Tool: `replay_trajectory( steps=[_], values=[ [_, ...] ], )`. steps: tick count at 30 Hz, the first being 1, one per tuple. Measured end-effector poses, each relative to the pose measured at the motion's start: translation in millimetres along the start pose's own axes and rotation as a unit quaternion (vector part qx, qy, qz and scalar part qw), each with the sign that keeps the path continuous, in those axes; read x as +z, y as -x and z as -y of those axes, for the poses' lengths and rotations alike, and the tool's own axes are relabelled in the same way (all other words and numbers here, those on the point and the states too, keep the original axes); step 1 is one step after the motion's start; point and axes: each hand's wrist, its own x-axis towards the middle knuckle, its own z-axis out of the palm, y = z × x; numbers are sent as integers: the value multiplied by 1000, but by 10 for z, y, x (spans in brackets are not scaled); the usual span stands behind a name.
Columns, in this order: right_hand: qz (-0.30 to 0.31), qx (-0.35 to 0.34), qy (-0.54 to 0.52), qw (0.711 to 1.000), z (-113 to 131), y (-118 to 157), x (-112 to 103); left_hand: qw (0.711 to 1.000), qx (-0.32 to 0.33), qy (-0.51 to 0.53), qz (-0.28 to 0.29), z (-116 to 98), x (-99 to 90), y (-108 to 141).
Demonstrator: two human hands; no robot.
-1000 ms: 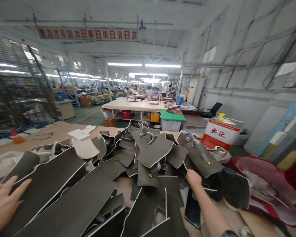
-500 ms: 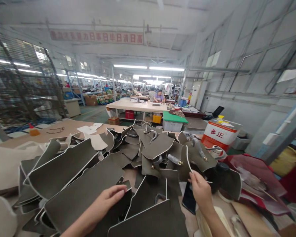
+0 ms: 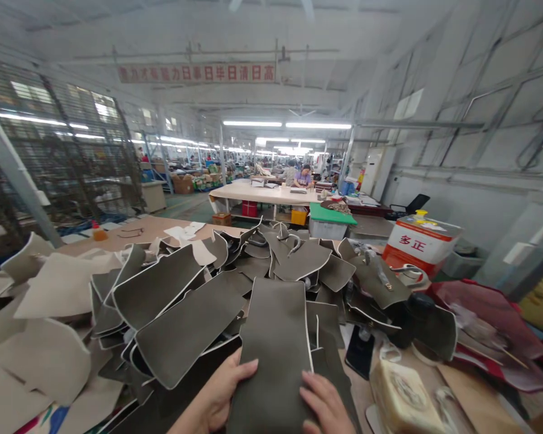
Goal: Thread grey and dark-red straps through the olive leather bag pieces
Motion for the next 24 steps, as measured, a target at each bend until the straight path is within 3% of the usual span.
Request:
replay_trajectory(
  steps=[2, 3, 6, 8, 9, 13, 15, 16, 17, 19, 22, 24],
  values=[
    [-39, 157, -51, 986, 40, -165, -92, 1000, -11, 12, 11, 41, -27, 83],
    [-51, 241, -93, 965, 55, -264, -122, 1000, -14, 19, 20, 51, -30, 122],
    [-47, 413, -268, 869, 89, -527, -131, 998, -18, 31, 52, 62, -9, 224],
    [-34, 441, -355, 824, 123, -632, -109, 997, -20, 28, 66, 76, 10, 272],
    [-28, 442, -375, 814, 145, -663, -103, 997, -20, 23, 68, 91, 14, 287],
    [-14, 429, -349, 833, 237, -715, -149, 998, -10, -44, 49, 223, -65, 249],
    [-7, 423, -318, 849, 261, -734, -185, 988, 43, -145, -25, 304, -152, 172],
    [-1, 421, -307, 854, 266, -744, -195, 967, 96, -220, -85, 332, -193, 128],
    [8, 419, -297, 858, 269, -754, -197, 927, 163, -306, -146, 345, -222, 88],
    [38, 410, -275, 869, 272, -768, -174, 797, 305, -476, -212, 316, -220, 30],
    [91, 395, -245, 881, 283, -766, -86, 599, 454, -646, -135, 155, -48, -8],
    [125, 392, -236, 881, 293, -753, -24, 509, 496, -699, -75, 27, 115, -41]
  ],
)
